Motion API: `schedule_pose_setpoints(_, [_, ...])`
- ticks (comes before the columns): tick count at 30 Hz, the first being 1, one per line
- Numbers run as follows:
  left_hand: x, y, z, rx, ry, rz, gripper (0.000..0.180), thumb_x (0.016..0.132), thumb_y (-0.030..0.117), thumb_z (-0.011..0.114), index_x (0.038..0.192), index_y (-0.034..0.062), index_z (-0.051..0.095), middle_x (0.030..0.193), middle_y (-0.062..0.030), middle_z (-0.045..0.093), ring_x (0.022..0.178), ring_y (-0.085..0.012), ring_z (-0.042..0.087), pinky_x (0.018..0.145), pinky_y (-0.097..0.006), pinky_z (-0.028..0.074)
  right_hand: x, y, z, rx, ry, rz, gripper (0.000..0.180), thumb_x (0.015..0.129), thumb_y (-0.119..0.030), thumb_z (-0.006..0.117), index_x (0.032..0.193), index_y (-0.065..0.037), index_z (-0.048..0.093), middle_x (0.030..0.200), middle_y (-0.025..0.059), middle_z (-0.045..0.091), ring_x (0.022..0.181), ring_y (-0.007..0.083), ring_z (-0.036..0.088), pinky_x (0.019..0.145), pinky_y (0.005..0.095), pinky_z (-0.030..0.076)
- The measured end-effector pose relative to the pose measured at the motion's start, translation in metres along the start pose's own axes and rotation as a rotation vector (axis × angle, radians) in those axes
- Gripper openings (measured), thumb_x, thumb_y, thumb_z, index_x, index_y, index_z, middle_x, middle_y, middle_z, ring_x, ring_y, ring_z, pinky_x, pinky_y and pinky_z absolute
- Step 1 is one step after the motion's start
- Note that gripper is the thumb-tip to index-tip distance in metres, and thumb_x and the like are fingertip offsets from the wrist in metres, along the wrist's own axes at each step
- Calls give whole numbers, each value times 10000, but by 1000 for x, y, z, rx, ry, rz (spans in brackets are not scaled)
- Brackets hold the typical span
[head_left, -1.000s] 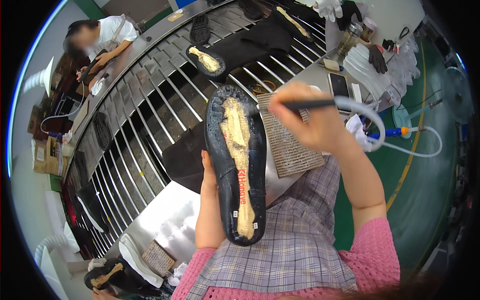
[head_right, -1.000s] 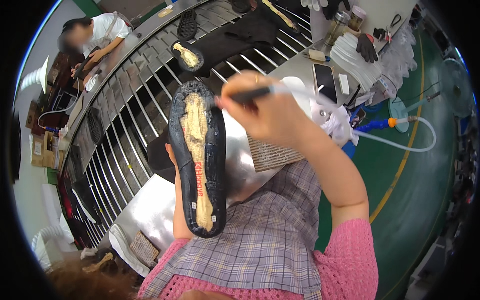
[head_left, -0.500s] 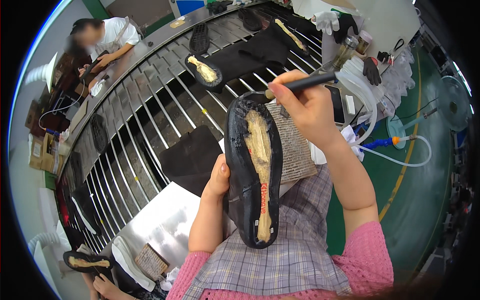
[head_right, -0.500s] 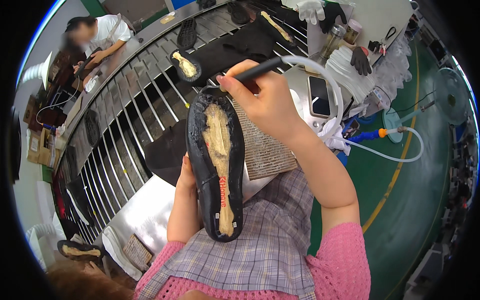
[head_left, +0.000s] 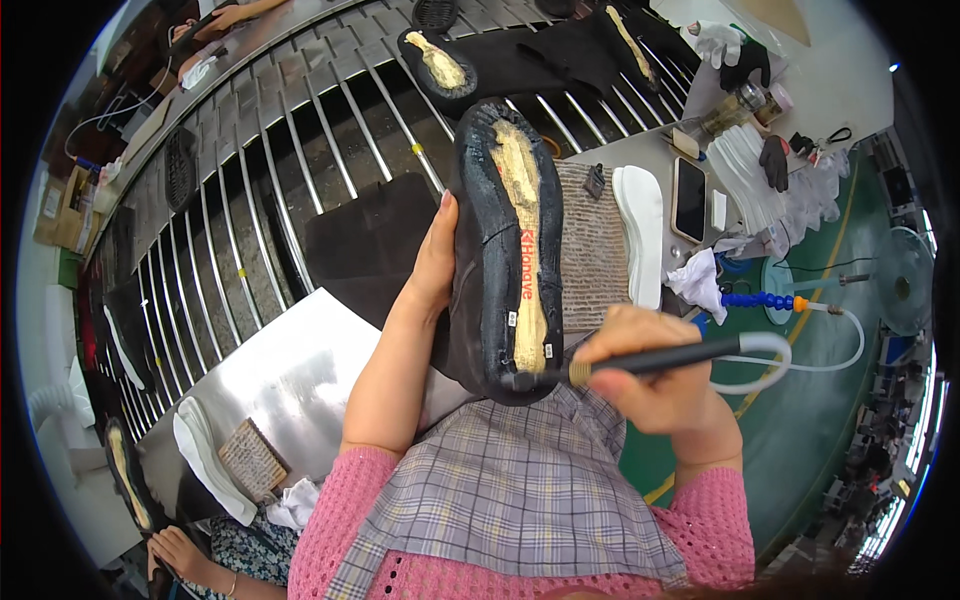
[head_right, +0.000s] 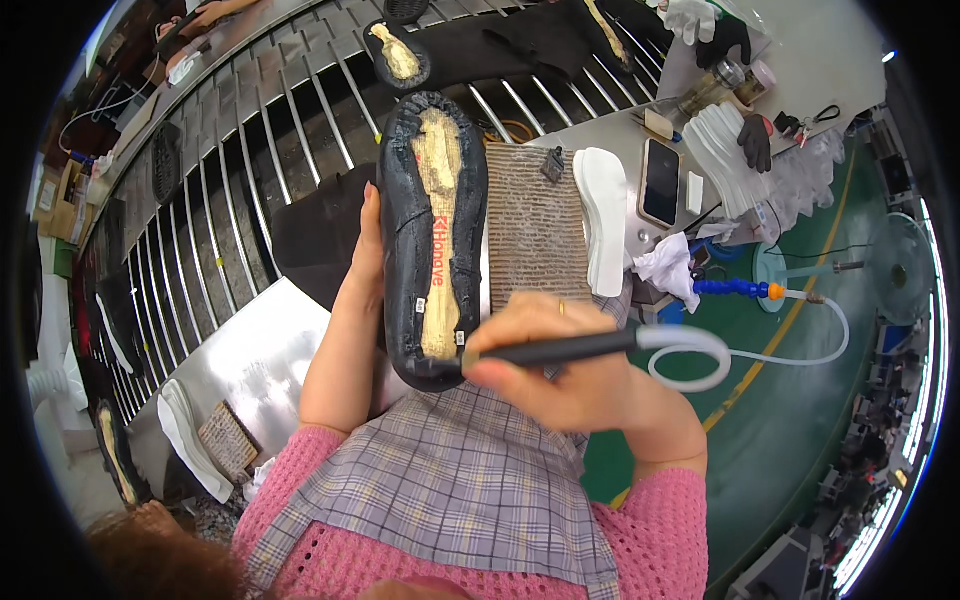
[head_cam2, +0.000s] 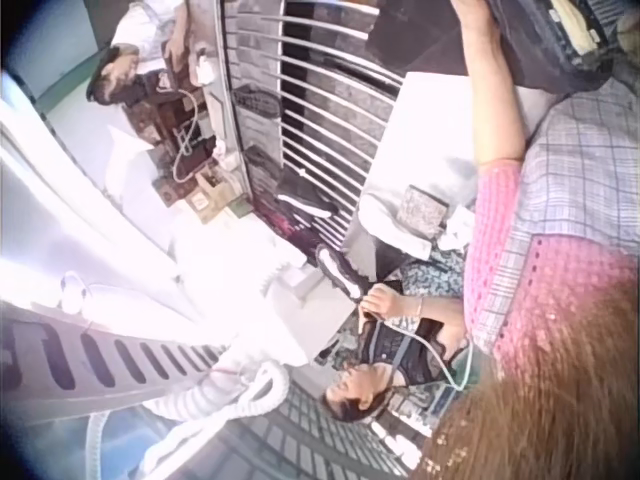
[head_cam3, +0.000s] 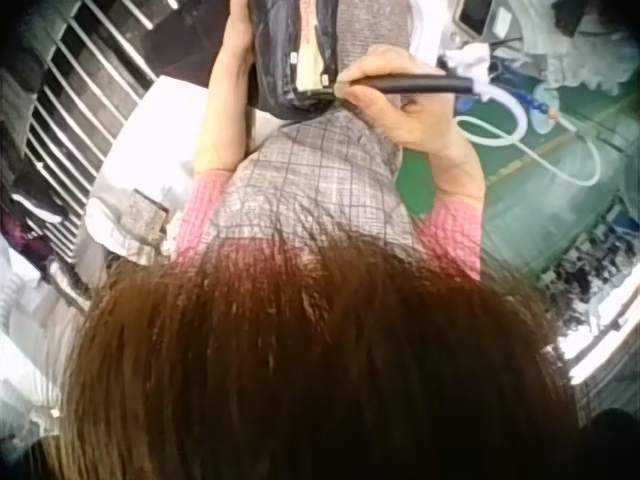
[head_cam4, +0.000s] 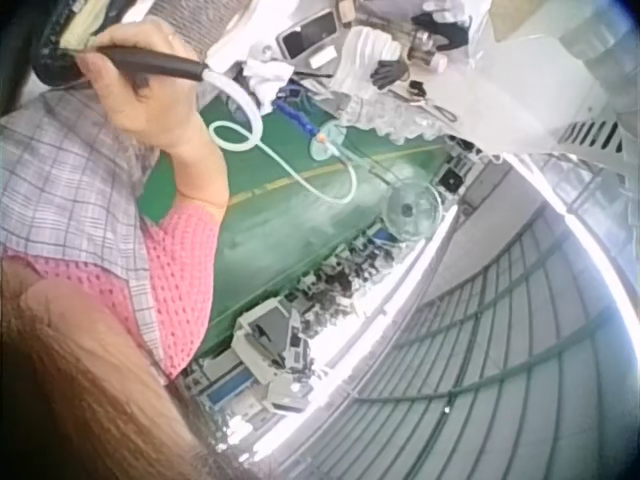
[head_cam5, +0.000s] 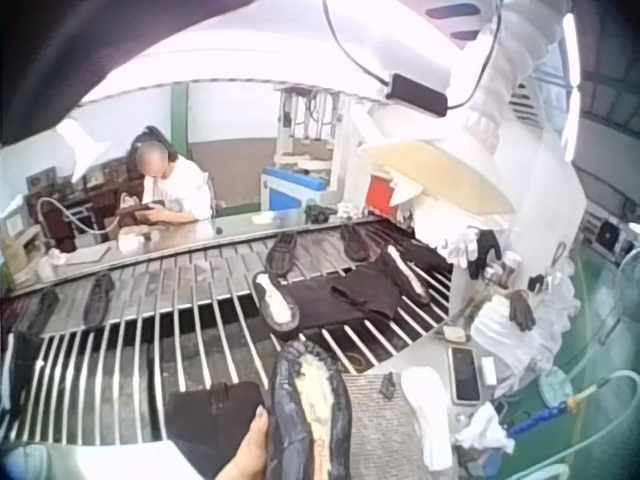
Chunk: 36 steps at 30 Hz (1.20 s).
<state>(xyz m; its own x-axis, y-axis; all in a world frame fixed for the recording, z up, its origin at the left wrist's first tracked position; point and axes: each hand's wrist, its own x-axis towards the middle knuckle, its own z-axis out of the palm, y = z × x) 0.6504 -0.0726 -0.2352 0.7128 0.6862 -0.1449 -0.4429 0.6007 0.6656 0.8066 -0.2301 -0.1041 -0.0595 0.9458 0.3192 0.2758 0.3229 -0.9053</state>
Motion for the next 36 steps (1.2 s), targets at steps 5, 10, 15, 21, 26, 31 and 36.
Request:
schedule_pose_setpoints(5, [-2,-5,-2,93,-20,7,640,1002,517,332,1311,-22,484,1192,-155,621,1032,-217,645,920,-330,517,35,39,-18,-274,245,-47,121,861,-98,703,929,-13,649,812,62,630,693,110,573,609,241,452])
schedule_pose_setpoints(10, [-3,-25,-39,-169,1,-44,758,951,642,325,1342,5,453,1231,-152,592,1062,-228,623,904,-362,526,52,79,-69,-81,586,102,196,937,-156,624,997,30,636,801,69,652,656,100,592,576,241,486])
schedule_pose_setpoints(15, [-1,-24,-54,-225,-33,-11,834,906,722,298,1375,44,421,1219,-146,591,1038,-242,627,879,-379,542,15,158,-145,-138,631,401,255,901,-261,677,921,-7,668,771,56,646,629,97,566,603,213,472])
schedule_pose_setpoints(21, [6,-31,-44,-223,155,1,815,910,711,318,1389,59,408,1236,-138,573,1020,-233,620,863,-368,542,-5,252,-168,-106,768,631,441,969,-395,540,929,42,588,797,92,618,685,171,620,620,327,532])
schedule_pose_setpoints(26, [10,-30,-47,-183,191,103,855,874,751,340,1373,62,425,1201,-132,591,977,-227,634,821,-355,557,-9,262,-171,-350,807,635,445,983,-379,515,933,58,578,808,117,643,617,166,616,528,313,513])
schedule_pose_setpoints(31, [10,-25,-45,-246,133,118,868,863,763,345,1368,62,429,1192,-131,594,967,-226,637,812,-353,560,-28,251,-163,-156,778,458,338,989,-293,521,952,37,582,914,156,683,745,189,659,618,302,516])
schedule_pose_setpoints(36, [11,-27,-37,-281,56,97,882,851,775,350,1363,61,433,1183,-131,598,956,-224,641,802,-351,563,-35,203,-133,-650,601,167,194,973,-193,560,984,-2,595,944,143,687,885,217,657,779,319,503])
